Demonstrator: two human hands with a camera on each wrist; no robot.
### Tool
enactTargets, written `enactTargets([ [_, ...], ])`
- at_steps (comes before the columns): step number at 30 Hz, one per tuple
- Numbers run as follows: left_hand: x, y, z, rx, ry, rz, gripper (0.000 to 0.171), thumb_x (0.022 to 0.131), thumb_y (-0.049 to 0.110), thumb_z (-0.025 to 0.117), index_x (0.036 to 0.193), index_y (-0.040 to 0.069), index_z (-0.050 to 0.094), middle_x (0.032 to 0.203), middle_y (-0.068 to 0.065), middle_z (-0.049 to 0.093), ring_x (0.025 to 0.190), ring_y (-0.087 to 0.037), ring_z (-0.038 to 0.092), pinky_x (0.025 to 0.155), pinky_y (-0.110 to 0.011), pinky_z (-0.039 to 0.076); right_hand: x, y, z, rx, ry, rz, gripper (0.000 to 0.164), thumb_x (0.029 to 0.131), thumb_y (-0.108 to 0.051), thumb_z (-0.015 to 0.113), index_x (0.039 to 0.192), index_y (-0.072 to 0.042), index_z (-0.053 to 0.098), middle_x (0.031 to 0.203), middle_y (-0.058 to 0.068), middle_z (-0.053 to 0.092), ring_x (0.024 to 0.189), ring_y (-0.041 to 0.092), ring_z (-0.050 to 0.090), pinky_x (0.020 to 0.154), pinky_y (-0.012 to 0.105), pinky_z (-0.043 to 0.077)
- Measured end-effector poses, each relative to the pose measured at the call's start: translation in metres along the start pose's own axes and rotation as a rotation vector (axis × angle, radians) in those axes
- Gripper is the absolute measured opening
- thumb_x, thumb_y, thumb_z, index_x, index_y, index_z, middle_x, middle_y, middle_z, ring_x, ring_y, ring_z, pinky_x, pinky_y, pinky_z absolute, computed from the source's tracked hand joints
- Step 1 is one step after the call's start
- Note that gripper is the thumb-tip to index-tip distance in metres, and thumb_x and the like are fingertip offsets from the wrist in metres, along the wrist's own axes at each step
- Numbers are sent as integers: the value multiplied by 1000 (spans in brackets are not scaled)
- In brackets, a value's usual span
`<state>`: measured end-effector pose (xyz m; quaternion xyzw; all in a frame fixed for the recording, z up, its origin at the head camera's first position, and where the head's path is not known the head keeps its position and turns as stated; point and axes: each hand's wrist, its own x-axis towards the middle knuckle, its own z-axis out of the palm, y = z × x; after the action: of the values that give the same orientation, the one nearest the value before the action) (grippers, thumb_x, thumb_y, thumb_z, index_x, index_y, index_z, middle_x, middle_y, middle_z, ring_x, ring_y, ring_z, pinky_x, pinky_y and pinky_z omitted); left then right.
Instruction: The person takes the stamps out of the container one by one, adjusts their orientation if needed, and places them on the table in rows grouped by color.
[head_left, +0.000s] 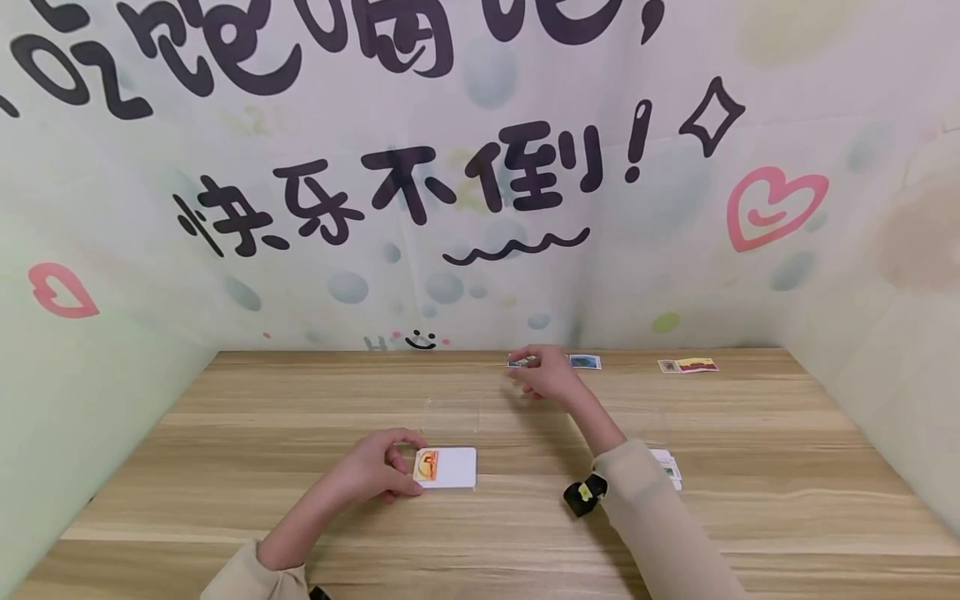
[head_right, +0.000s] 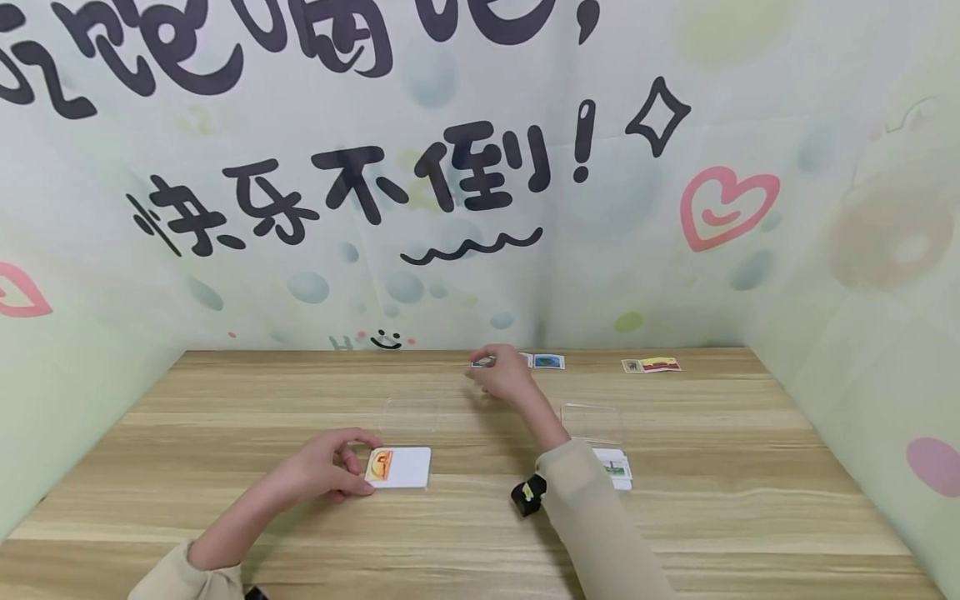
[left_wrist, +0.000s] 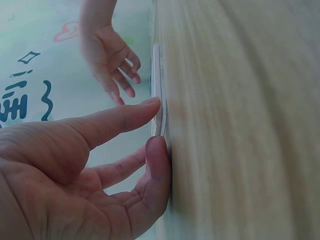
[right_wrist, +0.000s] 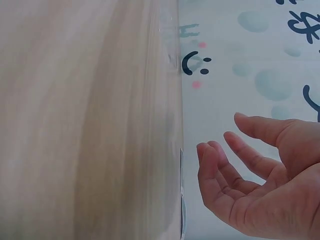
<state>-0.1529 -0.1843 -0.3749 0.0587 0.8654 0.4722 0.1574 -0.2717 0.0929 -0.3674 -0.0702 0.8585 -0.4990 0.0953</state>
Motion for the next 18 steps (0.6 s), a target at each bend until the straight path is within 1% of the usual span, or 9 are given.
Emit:
enactTargets([
  [9,0,1,0,0,-2,2,52,79,-4,88,126,-3,65,79,-4,54,61,-15,51,54,-27,51,-6,-6,1,-4,-21,-19,35,104,-14,67,135,2,65,110,24,70,80,28,66,69,33,59],
  [13,-1,1,0,6,4,-2,52,79,-4,88,126,-3,65,79,-4,54,62,-15,50,55,-27,51,-8,-9,2,-2,-21,-22,35,104,-15,67,134,2,66,111,21,70,83,30,67,71,35,60],
  [18,-1,2,0,3,6,-10,52,79,-4,88,126,-4,65,79,-4,54,62,-15,50,55,-27,51,-10,-12,5,11,-23,-21,35,104,-14,68,135,2,66,110,20,70,82,29,66,72,36,60],
])
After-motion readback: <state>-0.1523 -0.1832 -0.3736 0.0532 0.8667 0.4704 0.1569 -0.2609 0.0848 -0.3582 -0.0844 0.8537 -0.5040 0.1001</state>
